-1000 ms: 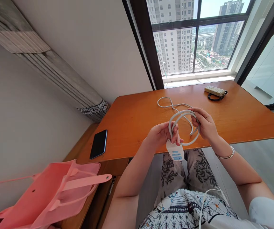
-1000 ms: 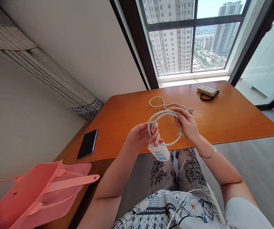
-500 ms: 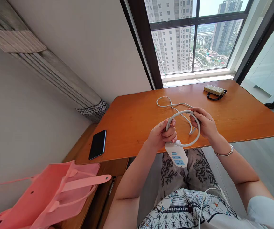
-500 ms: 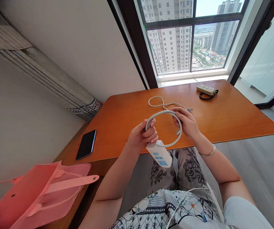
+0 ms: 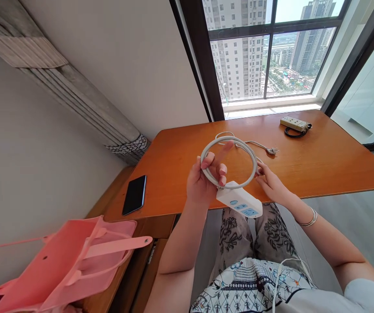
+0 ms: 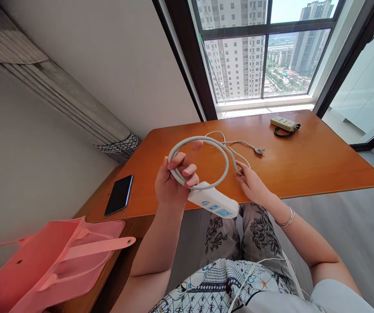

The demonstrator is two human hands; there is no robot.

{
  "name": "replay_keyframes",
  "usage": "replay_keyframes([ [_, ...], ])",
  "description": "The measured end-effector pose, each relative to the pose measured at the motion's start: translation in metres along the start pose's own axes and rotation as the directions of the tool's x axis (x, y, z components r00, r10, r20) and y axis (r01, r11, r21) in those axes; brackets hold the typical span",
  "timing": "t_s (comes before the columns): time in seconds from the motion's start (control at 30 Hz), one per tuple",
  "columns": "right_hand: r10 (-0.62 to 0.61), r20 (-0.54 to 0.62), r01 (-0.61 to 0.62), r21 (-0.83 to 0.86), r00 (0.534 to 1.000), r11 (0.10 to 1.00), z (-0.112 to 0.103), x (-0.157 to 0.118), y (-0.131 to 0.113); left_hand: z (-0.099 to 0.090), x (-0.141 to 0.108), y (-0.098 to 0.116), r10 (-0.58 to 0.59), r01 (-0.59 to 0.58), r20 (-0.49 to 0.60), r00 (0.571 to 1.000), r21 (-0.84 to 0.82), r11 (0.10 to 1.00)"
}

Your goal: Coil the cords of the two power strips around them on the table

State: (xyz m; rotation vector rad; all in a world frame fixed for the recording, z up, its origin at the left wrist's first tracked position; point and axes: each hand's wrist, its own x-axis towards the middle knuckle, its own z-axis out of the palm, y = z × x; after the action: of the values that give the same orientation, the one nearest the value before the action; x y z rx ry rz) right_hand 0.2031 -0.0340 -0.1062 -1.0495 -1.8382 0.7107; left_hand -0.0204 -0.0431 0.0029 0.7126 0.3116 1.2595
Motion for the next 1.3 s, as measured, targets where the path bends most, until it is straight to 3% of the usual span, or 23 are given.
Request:
replay_keyframes([
  [0.07,-0.055,-0.043,0.047,-0.163,0.998,0.985,-0.002,-0.006,0.007,0.001,-0.001,0.003,0.054,-0.051,-0.056,0.997,0.047,0.998],
  [0.17,-0.127,-0.116,0.091,-0.272,0.985,0.958,-0.008,-0.011,0.015,-0.003,0.0,0.006,0.127,-0.116,-0.118,0.985,0.096,0.989],
  [0.33,-0.3,-0.195,0.225,-0.331,0.934,0.916,-0.016,-0.015,0.019,-0.013,0.001,0.009,0.166,-0.164,-0.059,0.984,0.032,0.986],
  [0.43,-0.32,-0.213,0.217,-0.4,0.923,0.891,-0.02,-0.012,0.012,-0.015,-0.001,0.008,0.128,-0.124,-0.043,0.991,0.08,0.989],
  [0.5,-0.302,-0.164,0.2,-0.455,0.939,0.868,-0.021,-0.01,0.002,-0.014,-0.003,0.005,0.101,-0.098,-0.018,0.995,0.124,0.987],
  [0.6,-0.298,0.009,0.256,-0.537,0.955,0.804,-0.02,-0.008,-0.019,-0.014,-0.003,0.001,0.073,-0.073,0.005,0.997,0.183,0.98],
  [0.77,-0.335,0.225,0.394,-0.678,0.915,0.62,-0.017,-0.008,-0.056,-0.015,-0.002,-0.01,0.026,-0.016,-0.032,0.999,0.263,0.965],
  [0.87,-0.345,0.275,0.432,-0.707,0.897,0.56,-0.015,-0.007,-0.072,-0.014,-0.005,-0.017,0.051,-0.064,0.044,0.998,0.384,0.921],
  [0.93,-0.348,0.292,0.45,-0.665,0.891,0.596,-0.013,-0.007,-0.081,-0.013,-0.007,-0.02,0.077,-0.123,0.123,0.989,0.433,0.893],
  [1.0,-0.322,0.292,0.434,-0.562,0.901,0.704,-0.013,-0.008,-0.089,-0.011,-0.009,-0.022,0.11,-0.179,0.173,0.979,0.459,0.87],
  [1.13,-0.187,0.294,0.266,-0.257,0.937,0.929,-0.014,-0.012,-0.098,-0.011,-0.007,-0.02,0.253,-0.321,0.206,0.945,0.454,0.831],
  [1.2,-0.157,0.298,0.211,-0.157,0.941,0.965,-0.013,-0.015,-0.097,-0.013,-0.002,-0.02,0.335,-0.387,0.194,0.922,0.439,0.811],
  [1.3,-0.202,0.274,0.249,-0.149,0.94,0.957,-0.009,-0.019,-0.09,-0.017,0.004,-0.022,0.394,-0.424,0.162,0.905,0.431,0.796],
])
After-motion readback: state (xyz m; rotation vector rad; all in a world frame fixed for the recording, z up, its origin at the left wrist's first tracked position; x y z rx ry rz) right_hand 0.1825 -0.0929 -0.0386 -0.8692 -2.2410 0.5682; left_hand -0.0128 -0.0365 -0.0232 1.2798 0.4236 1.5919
